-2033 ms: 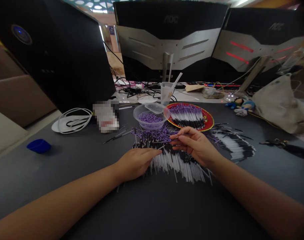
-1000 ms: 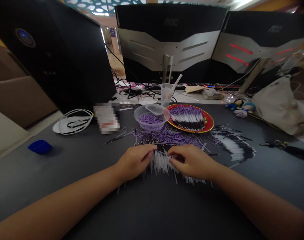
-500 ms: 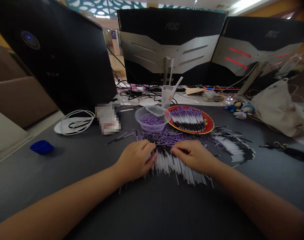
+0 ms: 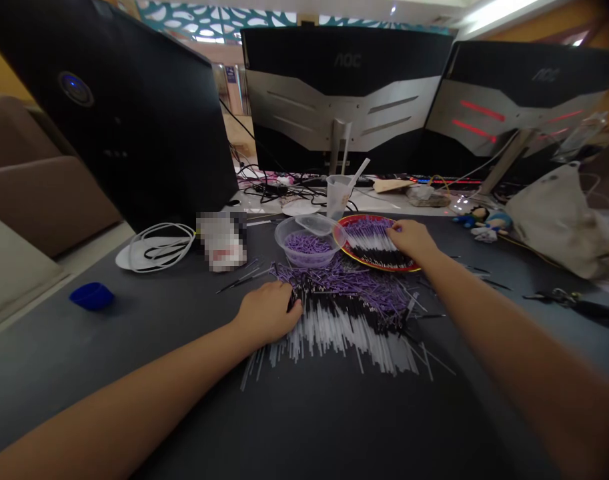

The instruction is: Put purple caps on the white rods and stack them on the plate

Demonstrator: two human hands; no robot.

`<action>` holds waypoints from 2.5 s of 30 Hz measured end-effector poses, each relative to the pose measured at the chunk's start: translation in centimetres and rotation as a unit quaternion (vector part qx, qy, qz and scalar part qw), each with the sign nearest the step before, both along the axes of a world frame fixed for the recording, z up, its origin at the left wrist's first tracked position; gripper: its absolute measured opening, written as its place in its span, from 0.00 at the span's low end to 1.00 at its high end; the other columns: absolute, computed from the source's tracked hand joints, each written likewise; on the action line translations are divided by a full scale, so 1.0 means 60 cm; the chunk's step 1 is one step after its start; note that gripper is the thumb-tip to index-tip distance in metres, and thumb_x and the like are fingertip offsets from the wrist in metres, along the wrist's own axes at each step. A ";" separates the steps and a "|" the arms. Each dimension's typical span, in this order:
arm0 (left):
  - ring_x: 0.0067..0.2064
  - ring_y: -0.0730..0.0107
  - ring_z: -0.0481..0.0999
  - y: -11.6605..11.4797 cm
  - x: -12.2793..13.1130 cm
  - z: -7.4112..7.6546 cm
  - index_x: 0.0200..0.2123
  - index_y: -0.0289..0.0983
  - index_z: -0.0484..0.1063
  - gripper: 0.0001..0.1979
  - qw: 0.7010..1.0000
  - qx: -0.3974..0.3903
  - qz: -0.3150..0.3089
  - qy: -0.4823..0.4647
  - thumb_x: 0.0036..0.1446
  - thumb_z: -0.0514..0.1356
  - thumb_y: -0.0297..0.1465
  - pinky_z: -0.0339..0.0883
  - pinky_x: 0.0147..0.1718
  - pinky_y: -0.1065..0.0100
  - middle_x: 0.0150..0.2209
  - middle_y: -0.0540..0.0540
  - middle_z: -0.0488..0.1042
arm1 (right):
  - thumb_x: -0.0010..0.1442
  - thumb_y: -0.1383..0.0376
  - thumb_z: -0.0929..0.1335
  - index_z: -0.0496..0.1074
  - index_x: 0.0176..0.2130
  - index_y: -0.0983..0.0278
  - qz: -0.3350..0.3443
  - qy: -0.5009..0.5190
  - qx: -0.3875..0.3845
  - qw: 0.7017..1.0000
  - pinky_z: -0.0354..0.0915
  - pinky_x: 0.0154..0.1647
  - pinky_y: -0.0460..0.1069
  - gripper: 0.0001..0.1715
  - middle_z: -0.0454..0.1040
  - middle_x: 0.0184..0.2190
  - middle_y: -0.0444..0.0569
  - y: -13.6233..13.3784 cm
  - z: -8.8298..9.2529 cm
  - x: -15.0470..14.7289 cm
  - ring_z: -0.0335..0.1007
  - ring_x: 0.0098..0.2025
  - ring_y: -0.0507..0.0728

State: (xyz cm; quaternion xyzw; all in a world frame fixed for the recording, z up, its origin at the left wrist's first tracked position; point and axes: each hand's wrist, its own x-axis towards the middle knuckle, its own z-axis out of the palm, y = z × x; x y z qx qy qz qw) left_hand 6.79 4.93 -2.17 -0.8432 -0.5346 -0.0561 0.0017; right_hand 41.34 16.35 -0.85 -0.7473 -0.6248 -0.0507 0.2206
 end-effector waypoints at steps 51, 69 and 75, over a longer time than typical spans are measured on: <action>0.25 0.75 0.69 0.005 -0.001 -0.026 0.38 0.35 0.65 0.09 0.892 -0.099 -0.048 -0.437 0.57 0.54 0.34 0.61 0.25 0.73 0.24 0.51 0.71 | 0.58 0.65 0.63 0.68 0.37 0.62 0.262 -0.016 -0.029 0.965 0.62 0.39 0.50 0.06 0.70 0.35 0.50 -0.205 -0.036 -0.141 0.67 0.37 0.56; 0.42 0.70 0.74 -0.010 -0.010 -0.014 0.47 0.36 0.68 0.14 0.921 0.037 -0.209 -0.326 0.60 0.49 0.27 0.66 0.43 0.67 0.41 0.45 0.76 | 0.60 0.67 0.61 0.66 0.35 0.63 0.313 -0.008 -0.039 0.949 0.62 0.40 0.51 0.06 0.70 0.36 0.50 -0.218 -0.029 -0.159 0.67 0.38 0.57; 0.35 0.70 0.71 -0.008 -0.011 -0.015 0.44 0.36 0.70 0.11 0.927 0.110 -0.256 -0.252 0.61 0.52 0.29 0.66 0.37 0.67 0.34 0.45 0.73 | 0.62 0.69 0.61 0.66 0.48 0.63 0.352 0.142 -0.040 0.924 0.63 0.41 0.51 0.15 0.71 0.39 0.51 -0.235 -0.009 -0.175 0.67 0.40 0.56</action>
